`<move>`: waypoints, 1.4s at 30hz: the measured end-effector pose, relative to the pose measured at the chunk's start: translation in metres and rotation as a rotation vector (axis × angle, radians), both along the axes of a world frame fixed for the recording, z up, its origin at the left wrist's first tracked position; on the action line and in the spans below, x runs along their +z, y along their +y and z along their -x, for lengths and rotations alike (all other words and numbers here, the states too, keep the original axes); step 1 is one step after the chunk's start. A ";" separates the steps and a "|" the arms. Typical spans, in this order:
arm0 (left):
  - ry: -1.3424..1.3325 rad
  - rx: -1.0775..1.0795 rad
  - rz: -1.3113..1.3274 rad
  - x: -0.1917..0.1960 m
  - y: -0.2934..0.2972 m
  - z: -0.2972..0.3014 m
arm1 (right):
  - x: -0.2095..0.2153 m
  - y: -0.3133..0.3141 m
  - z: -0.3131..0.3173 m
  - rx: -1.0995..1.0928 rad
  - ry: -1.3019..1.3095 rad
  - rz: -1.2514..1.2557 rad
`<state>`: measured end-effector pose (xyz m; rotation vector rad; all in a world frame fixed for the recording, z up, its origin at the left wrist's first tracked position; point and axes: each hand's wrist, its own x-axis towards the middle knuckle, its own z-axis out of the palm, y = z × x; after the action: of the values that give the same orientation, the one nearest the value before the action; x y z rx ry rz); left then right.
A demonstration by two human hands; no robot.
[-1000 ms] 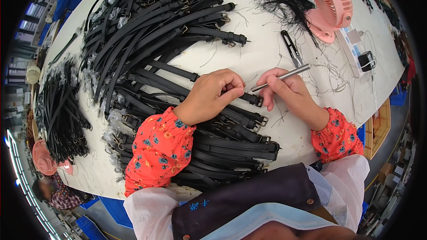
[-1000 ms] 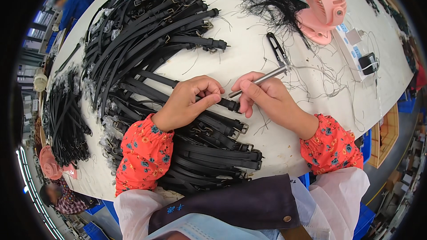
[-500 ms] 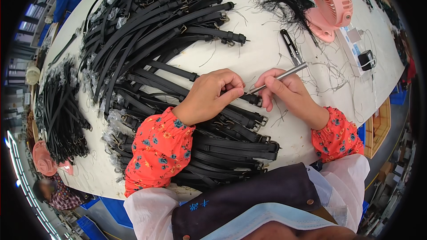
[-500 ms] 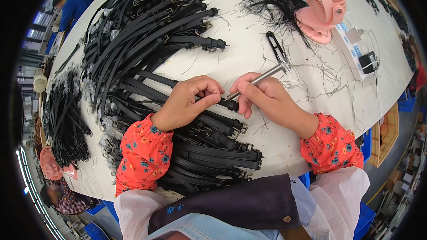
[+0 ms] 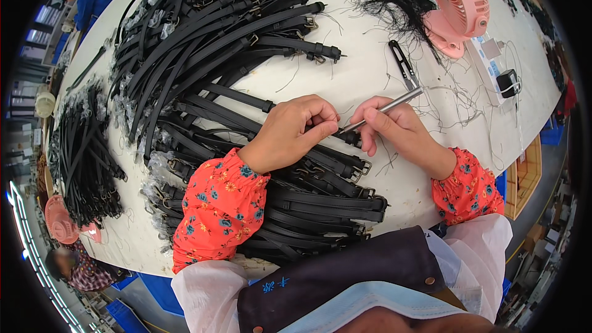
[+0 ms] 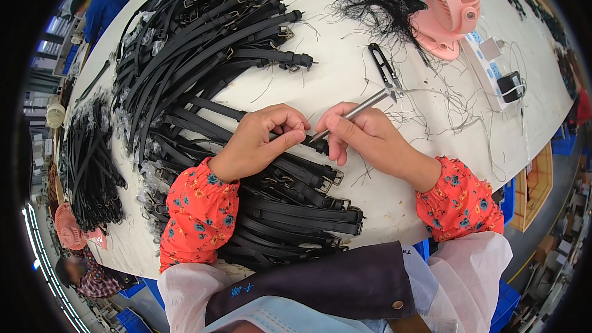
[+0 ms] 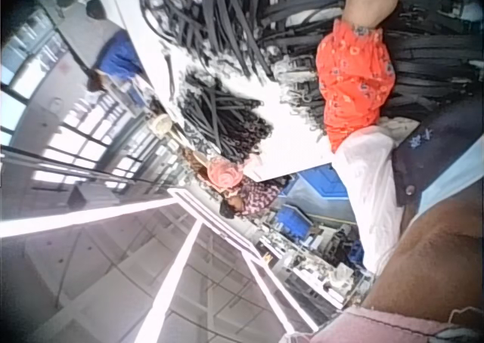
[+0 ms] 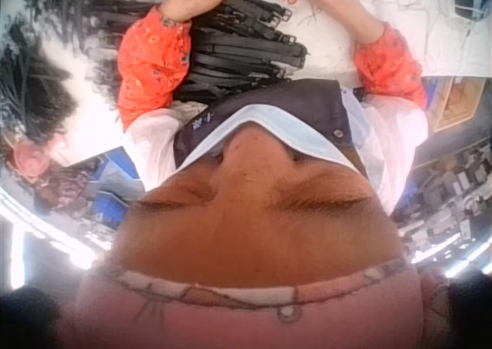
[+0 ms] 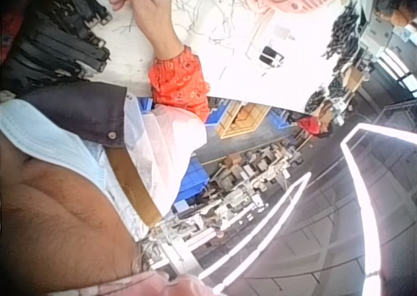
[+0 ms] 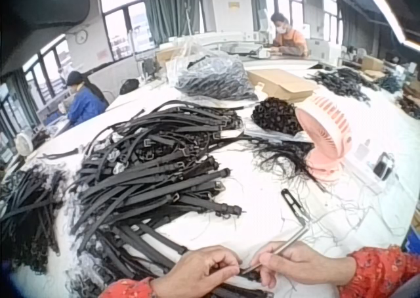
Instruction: The person uses a metal tool to attach metal buckles to the ends of black leather straps. They repeatedly pick up a strap, position the buckle, and use the tool to secure the hardware. The finished straps are placed on a pile on the table.
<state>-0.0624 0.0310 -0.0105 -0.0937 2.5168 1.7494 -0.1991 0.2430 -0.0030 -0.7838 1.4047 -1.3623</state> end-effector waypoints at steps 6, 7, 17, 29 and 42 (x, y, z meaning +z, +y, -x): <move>-0.011 0.003 -0.012 0.000 0.000 0.000 | 0.002 0.000 -0.001 0.007 0.010 -0.010; -0.016 0.003 -0.013 0.000 0.000 0.000 | 0.003 0.000 -0.001 0.007 0.009 -0.014; 0.345 0.082 0.429 -0.004 0.004 -0.003 | -0.003 0.004 0.004 -0.105 0.040 0.059; 0.270 -0.007 0.372 -0.003 0.002 -0.006 | -0.006 0.002 0.003 -0.223 -0.033 0.116; 0.120 0.038 0.235 0.002 0.008 -0.005 | -0.003 0.005 0.006 -0.243 -0.120 0.144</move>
<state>-0.0576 0.0387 -0.0085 -0.0505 2.8160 1.5064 -0.2053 0.2480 -0.0064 -0.6268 1.3509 -1.6850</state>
